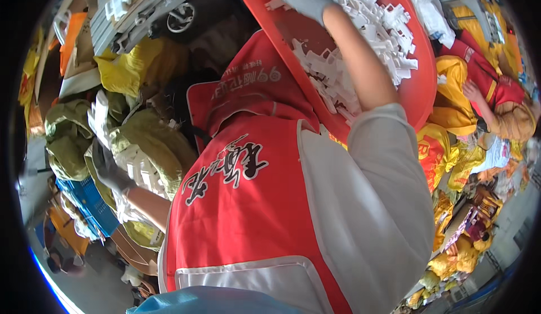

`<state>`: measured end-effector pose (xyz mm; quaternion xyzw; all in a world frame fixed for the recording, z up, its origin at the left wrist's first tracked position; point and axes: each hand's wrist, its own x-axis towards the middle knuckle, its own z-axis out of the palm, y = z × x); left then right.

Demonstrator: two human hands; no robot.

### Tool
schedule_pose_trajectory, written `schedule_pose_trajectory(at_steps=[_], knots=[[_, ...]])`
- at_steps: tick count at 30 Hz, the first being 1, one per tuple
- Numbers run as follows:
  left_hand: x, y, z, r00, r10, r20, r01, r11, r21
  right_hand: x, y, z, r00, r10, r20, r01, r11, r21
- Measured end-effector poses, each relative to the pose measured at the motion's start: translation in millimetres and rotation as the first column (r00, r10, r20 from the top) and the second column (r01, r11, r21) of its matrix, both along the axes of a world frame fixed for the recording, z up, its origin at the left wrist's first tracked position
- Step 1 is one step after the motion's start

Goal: The person takes plastic toy gun parts from a basin, places them onto a printing machine to stamp them, and transfers the printed parts into a large bag, occasionally pressing buttons on the machine's control panel.

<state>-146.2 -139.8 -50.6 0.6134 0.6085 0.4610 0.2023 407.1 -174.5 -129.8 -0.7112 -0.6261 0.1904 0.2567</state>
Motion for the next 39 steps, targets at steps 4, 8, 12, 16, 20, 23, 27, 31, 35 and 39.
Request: schedule_pose_trajectory(at_steps=[4,8,12,16,20,23,27,31,35,39], knots=[[-47.9,-16.5,-20.0,0.991,0.026,0.128,-0.023,0.999,-0.030,22.2,-85.5,-149.4,0.944,0.142,0.297,0.056,0.820,-0.570],[-51.8,-29.4,-17.5,0.993,0.116,0.003,-0.115,0.992,-0.053,-19.5,-129.3,-176.5,0.879,0.200,0.433,0.181,0.700,-0.691],[-74.2,-46.6,-14.9,0.987,0.152,0.060,-0.148,0.987,-0.066,-8.1,-106.8,-178.9,0.904,0.235,0.356,0.105,0.687,-0.719],[-102.9,-86.7,-25.0,0.958,0.266,0.105,-0.263,0.964,-0.036,-2.0,-73.3,-179.7,0.869,0.449,0.207,-0.102,0.573,-0.813],[-133.5,-99.4,-47.0,0.913,0.400,-0.078,-0.402,0.916,-0.005,29.5,-92.0,-260.3,0.580,0.765,0.281,-0.396,0.566,-0.723],[-104.9,-113.7,-18.5,0.795,0.473,-0.379,-0.528,0.848,-0.051,-13.4,-61.2,-158.6,0.997,0.080,-0.007,-0.038,0.393,-0.919],[-126.0,-96.9,-21.9,0.753,0.517,-0.406,-0.557,0.830,0.024,107.0,-73.9,-242.8,0.786,0.016,-0.618,-0.164,0.970,-0.182],[-106.6,-76.1,-16.8,0.783,0.459,-0.420,-0.458,0.882,0.108,96.9,-78.8,-244.7,0.894,-0.076,-0.441,-0.004,0.984,-0.178],[-67.5,-44.5,-7.4,0.793,0.287,-0.537,-0.201,0.956,0.216,60.3,-115.6,-251.8,0.687,-0.226,-0.691,0.187,0.973,-0.133],[-29.8,-6.3,6.9,0.807,0.176,-0.564,-0.050,0.972,0.231,61.5,-139.4,-229.0,0.788,-0.349,-0.507,0.422,0.906,0.032]])
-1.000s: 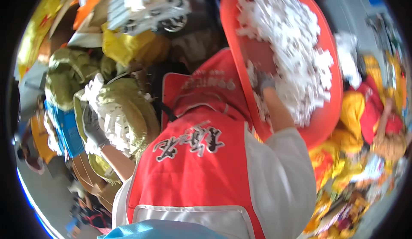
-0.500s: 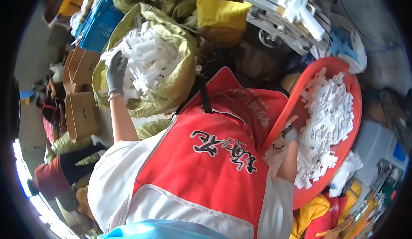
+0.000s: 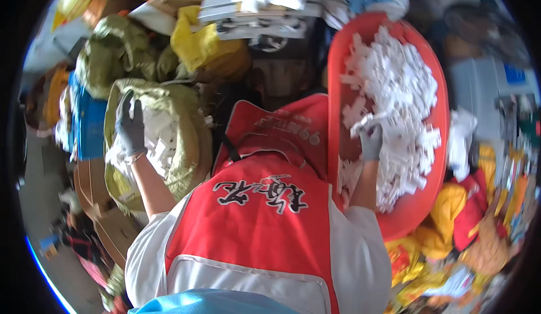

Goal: The person takes plastic toy gun parts from a basin, places them onto a printing machine to stamp them, and transfers the printed parts into a large bag, occasionally pressing buttons on the machine's control panel.

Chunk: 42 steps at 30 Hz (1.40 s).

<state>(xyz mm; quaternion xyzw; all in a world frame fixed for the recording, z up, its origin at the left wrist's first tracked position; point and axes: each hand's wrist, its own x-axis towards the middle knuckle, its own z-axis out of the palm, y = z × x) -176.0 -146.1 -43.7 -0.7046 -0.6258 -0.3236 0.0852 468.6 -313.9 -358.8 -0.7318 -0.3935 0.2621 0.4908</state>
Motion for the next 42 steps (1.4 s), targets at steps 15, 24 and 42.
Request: schedule_pose_trajectory(at_steps=[15,24,42], knots=[[92.4,34.3,-7.9,0.915,-0.232,0.330,0.303,0.935,-0.186,-37.8,29.4,80.4,0.899,-0.186,0.397,0.172,0.983,0.071],[73.5,28.0,-18.8,0.933,-0.180,0.311,0.258,0.938,-0.233,-22.3,-7.6,18.7,0.839,-0.024,0.543,0.373,0.752,-0.544],[143.7,76.8,17.0,0.859,-0.461,0.222,0.468,0.883,0.023,-60.0,74.8,54.5,0.681,0.566,0.465,0.034,0.610,-0.792]])
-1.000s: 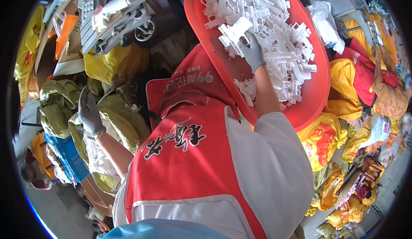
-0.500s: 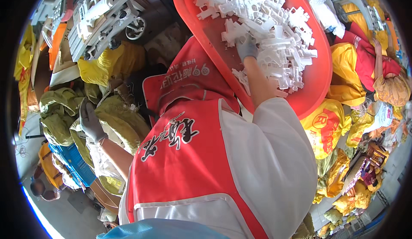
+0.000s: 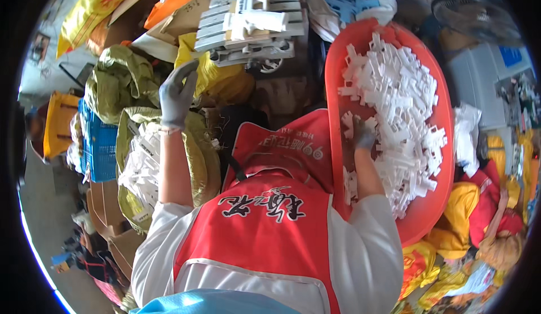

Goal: The person takes plastic toy gun parts from a basin, places them onto a printing machine to stamp them, and transfers the printed parts into a large bag, occasionally pressing buttons on the machine's control panel.

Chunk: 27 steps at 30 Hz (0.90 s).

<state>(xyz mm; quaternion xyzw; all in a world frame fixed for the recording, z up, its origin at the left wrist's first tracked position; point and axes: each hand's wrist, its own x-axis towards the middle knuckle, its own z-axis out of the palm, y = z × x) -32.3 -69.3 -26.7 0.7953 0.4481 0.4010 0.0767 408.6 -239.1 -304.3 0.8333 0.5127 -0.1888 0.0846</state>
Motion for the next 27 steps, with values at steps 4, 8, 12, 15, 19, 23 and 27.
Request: schedule_pose_trajectory(at_steps=[4,8,12,15,19,23,27], knots=[[28.9,36.5,24.9,0.998,-0.040,-0.054,0.048,0.988,0.146,9.6,-34.8,-23.5,0.964,0.239,-0.113,-0.154,0.856,0.494],[55.9,78.6,35.5,0.980,-0.150,-0.134,0.153,0.988,0.012,10.8,-34.1,7.4,0.913,0.117,-0.391,0.222,0.662,0.716],[57.0,112.0,28.7,0.943,-0.310,-0.125,0.293,0.947,-0.135,15.2,-8.6,92.1,0.669,0.212,-0.713,0.551,0.502,0.667],[61.5,105.9,25.0,0.943,-0.331,-0.033,0.327,0.941,-0.086,-17.7,28.8,191.1,0.506,0.418,-0.754,0.621,0.430,0.655],[68.6,94.3,23.8,0.964,-0.237,0.118,0.257,0.944,-0.208,-57.1,104.8,275.1,0.650,0.668,-0.363,0.188,0.321,0.928],[58.3,102.3,19.4,0.906,-0.219,0.361,0.301,0.935,-0.188,-90.9,166.9,318.7,0.656,0.754,-0.046,-0.100,0.148,0.984],[25.6,98.3,34.9,0.622,-0.063,0.780,0.314,0.933,-0.175,-107.2,192.0,325.9,0.615,0.788,0.026,-0.169,0.100,0.980]])
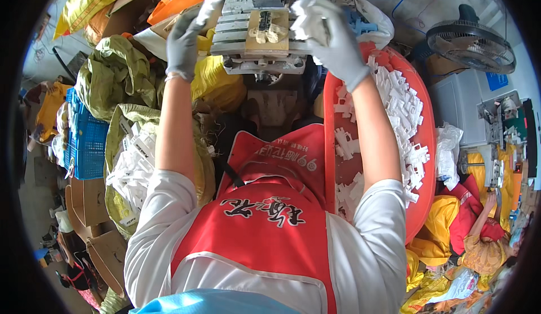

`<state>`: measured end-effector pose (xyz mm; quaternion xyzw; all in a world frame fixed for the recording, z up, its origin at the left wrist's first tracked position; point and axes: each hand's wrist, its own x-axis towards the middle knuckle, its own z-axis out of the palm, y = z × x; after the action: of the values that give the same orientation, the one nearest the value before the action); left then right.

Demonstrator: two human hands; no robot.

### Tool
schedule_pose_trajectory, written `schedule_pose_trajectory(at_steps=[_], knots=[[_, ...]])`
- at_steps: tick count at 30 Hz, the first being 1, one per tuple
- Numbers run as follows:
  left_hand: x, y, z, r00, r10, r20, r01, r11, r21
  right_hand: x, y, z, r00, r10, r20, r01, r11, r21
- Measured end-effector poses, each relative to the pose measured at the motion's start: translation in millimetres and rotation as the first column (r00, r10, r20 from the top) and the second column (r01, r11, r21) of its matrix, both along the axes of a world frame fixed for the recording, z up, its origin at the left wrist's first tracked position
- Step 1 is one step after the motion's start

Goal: The person takes plastic toy gun parts from a basin, places them onto a printing machine to stamp them, and transfers the printed parts into a large bag, occasionally pressing buttons on the machine's control panel.

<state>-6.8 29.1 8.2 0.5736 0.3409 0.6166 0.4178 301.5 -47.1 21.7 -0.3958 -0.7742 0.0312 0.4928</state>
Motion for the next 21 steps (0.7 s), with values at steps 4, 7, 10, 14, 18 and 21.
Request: schedule_pose_trajectory(at_steps=[4,7,10,14,18,21], knots=[[-25.6,-15.1,-22.0,0.983,0.047,0.180,-0.041,0.999,-0.036,-37.6,36.8,5.8,0.941,0.018,0.339,0.054,0.978,-0.202],[-30.7,-43.4,-25.7,0.985,0.037,0.168,-0.029,0.998,-0.052,-43.7,56.1,-6.3,0.811,0.150,0.565,-0.076,0.985,-0.152],[-51.5,-62.1,-33.9,0.979,0.069,0.194,-0.052,0.994,-0.094,-43.6,42.8,-6.0,0.735,0.046,0.677,0.023,0.995,-0.093],[-63.7,-80.0,-31.3,0.977,0.148,0.151,-0.134,0.986,-0.105,-53.9,39.1,-8.3,0.737,-0.025,0.676,0.079,0.996,-0.049],[-66.0,-101.5,-29.9,0.976,0.189,0.104,-0.185,0.981,-0.049,-64.1,22.3,1.0,0.808,-0.031,0.589,-0.006,0.998,0.060],[-93.1,-132.3,-35.8,0.969,0.237,0.066,-0.235,0.972,-0.026,-78.0,-38.4,3.5,0.947,0.036,0.321,-0.057,0.997,0.058]])
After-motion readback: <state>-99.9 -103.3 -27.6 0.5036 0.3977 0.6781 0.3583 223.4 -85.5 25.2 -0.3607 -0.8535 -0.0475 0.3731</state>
